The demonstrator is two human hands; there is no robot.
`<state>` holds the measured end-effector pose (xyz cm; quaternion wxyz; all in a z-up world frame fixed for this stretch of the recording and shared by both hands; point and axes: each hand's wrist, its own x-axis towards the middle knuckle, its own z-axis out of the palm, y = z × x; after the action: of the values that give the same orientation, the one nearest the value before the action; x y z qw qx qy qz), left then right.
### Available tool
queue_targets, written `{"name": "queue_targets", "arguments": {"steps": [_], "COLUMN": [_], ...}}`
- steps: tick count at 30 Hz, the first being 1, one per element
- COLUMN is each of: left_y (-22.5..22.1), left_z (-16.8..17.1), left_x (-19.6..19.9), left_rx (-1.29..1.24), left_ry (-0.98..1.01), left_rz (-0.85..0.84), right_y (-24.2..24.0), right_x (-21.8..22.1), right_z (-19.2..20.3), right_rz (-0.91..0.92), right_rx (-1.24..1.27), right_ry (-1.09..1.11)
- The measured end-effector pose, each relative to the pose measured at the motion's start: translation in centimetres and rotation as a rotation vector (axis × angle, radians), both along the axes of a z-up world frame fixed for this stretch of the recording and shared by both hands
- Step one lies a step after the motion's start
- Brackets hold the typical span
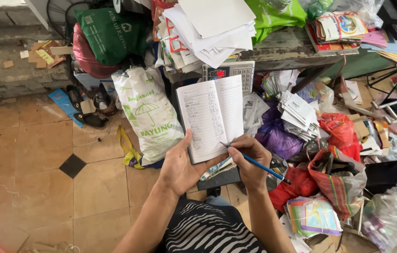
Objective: Weighing stacks of paper and books on a digital scale and recording the values in a notebook.
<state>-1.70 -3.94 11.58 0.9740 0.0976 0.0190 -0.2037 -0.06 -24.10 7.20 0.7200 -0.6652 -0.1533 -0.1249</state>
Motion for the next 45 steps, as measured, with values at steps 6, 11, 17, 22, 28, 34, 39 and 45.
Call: {"name": "queue_targets", "arguments": {"steps": [6, 11, 17, 22, 28, 34, 39, 45], "left_y": [-0.1, 0.1, 0.4, 0.8, 0.7, 1.2, 3.5, 2.8], "left_z": [0.0, 0.3, 0.3, 0.4, 0.3, -1.9, -14.6, -15.1], "left_x": [-0.2, -0.5, -1.0, -1.3, -1.5, -1.0, -1.7, -3.9], "left_rx": [0.027, 0.061, 0.075, 0.081, 0.079, 0.237, 0.805, 1.53], "left_ry": [0.02, 0.02, 0.015, 0.006, 0.004, 0.124, 0.086, 0.038], "left_rz": [-0.002, 0.007, 0.02, 0.024, 0.03, 0.089, 0.083, 0.138], "right_y": [0.4, 0.5, 1.1, 1.0, 0.8, -1.5, -6.7, -8.5], "right_x": [-0.7, -0.7, -1.0, -1.0, -0.8, 0.7, 1.2, -3.1], "right_z": [0.3, 0.3, 0.6, -0.2, -0.8, -3.4, -10.0, -16.4], "right_rz": [-0.013, -0.006, 0.008, -0.037, -0.01, -0.115, -0.384, -0.368], "right_rx": [0.024, 0.001, 0.022, 0.015, 0.01, 0.543, 0.464, 0.049], "right_ry": [0.008, -0.029, -0.042, -0.007, -0.062, 0.199, 0.461, 0.931]}}
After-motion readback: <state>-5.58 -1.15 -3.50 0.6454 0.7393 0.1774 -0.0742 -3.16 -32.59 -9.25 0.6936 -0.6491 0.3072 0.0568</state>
